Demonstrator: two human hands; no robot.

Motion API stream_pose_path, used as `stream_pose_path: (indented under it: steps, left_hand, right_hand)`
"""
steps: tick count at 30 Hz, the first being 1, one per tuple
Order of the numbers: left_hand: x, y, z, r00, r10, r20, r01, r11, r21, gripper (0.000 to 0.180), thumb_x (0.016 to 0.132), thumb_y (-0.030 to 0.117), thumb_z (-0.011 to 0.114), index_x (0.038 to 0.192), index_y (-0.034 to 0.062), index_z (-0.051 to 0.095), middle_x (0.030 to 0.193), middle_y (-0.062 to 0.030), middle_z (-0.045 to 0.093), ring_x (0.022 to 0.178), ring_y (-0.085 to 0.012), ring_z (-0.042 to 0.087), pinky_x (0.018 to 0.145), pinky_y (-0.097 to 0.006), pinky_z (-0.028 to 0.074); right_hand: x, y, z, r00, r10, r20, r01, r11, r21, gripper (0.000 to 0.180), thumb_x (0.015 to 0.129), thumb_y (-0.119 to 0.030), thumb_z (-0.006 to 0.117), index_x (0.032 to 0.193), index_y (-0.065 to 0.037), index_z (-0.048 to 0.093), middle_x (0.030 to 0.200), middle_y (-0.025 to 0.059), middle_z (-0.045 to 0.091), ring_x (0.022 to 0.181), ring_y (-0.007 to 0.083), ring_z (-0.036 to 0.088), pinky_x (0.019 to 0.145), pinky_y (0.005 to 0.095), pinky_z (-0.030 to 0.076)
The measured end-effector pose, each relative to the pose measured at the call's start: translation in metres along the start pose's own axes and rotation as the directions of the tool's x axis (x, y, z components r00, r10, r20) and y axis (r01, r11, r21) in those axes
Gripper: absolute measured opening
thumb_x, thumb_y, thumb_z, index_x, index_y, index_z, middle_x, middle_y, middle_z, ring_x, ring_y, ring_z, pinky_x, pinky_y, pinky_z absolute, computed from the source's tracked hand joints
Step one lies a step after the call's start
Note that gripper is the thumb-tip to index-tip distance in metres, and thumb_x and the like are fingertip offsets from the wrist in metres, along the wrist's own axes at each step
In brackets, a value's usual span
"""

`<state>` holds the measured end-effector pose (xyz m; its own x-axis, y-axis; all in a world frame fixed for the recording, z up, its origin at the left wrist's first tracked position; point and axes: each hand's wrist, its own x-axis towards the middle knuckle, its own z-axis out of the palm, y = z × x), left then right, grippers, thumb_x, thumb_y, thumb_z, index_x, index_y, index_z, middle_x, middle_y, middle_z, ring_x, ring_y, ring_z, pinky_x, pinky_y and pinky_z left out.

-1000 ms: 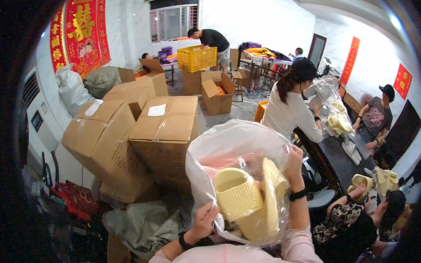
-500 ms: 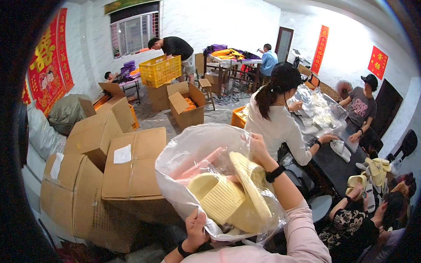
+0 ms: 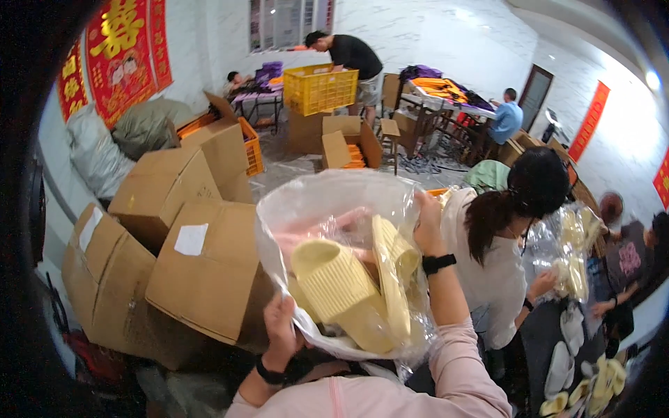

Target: The recorder is seen grouping and packaging various pairs of sandals into plastic bags in a manufacturing or warehouse setting.

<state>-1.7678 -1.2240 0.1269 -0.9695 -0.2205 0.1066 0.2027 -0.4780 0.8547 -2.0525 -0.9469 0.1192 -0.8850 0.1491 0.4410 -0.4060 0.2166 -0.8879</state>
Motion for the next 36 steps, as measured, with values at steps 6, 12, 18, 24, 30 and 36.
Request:
stream_pose_path:
  steps: [6,12,18,24,30,36]
  left_hand:
    - [0.109,0.014,0.006,0.943,0.313,-0.113,-0.303,0.948,0.098,0.023,0.095,0.024,0.045,0.093,0.0030,0.055,0.066,0.0018,0.053,0.052,-0.0044,0.047,0.045,-0.020,0.035]
    - [0.251,0.037,0.042,0.968,0.216,0.129,-0.200,0.972,-0.127,0.032,0.096,0.027,0.041,0.108,0.0001,0.054,0.061,-0.0022,0.056,0.035,-0.0080,0.046,0.029,-0.022,0.033]
    - [0.380,0.013,0.058,0.936,0.117,0.333,-0.089,0.991,-0.100,0.025,0.095,0.023,0.042,0.096,0.0026,0.055,0.061,0.0013,0.055,0.038,-0.0066,0.047,0.031,-0.021,0.035]
    - [0.512,-0.046,0.063,0.921,0.024,0.389,0.024,0.993,-0.117,0.020,0.095,0.017,0.044,0.094,0.0008,0.057,0.076,-0.0011,0.059,0.060,-0.0063,0.055,0.052,-0.021,0.045]
    - [0.594,-0.080,0.116,0.916,0.058,0.398,-0.039,0.998,-0.055,0.025,0.096,0.020,0.042,0.097,-0.0001,0.056,0.072,-0.0017,0.056,0.054,-0.0081,0.050,0.049,-0.023,0.039]
    - [0.636,-0.124,0.132,0.809,-0.165,0.564,-0.051,0.936,0.347,0.028,0.096,0.022,0.042,0.102,0.0005,0.058,0.057,0.0043,0.052,0.033,-0.0036,0.039,0.030,-0.020,0.030]
  right_hand:
    - [0.125,-0.008,0.008,0.956,0.272,0.114,-0.257,0.581,0.772,0.014,0.078,-0.015,0.055,0.085,-0.004,0.061,0.083,0.0069,0.064,0.077,0.0214,0.062,0.076,0.0335,0.050]
    - [0.206,0.054,-0.026,0.974,0.216,0.074,-0.180,0.529,0.829,0.027,0.081,-0.016,0.052,0.100,0.001,0.059,0.098,0.0128,0.064,0.091,0.0282,0.062,0.087,0.0408,0.048]
    - [0.197,0.066,-0.044,0.905,0.389,-0.171,-0.085,0.561,0.824,0.027,0.081,-0.016,0.053,0.101,0.001,0.059,0.102,0.0137,0.063,0.093,0.0288,0.060,0.089,0.0407,0.046]
    - [0.199,0.109,-0.064,0.869,0.454,-0.195,-0.101,0.550,0.829,0.029,0.080,-0.017,0.054,0.103,0.001,0.058,0.102,0.0138,0.063,0.093,0.0285,0.060,0.089,0.0406,0.046]
    - [0.187,0.078,-0.053,0.831,0.461,-0.310,-0.034,0.599,0.800,0.022,0.080,-0.016,0.055,0.096,-0.001,0.060,0.092,0.0104,0.063,0.085,0.0235,0.061,0.082,0.0370,0.048]
    - [0.139,0.072,-0.012,0.751,0.395,-0.529,-0.191,0.897,0.399,0.012,0.079,-0.010,0.057,0.080,0.000,0.062,0.075,0.0030,0.061,0.065,0.0123,0.056,0.058,0.0275,0.045]
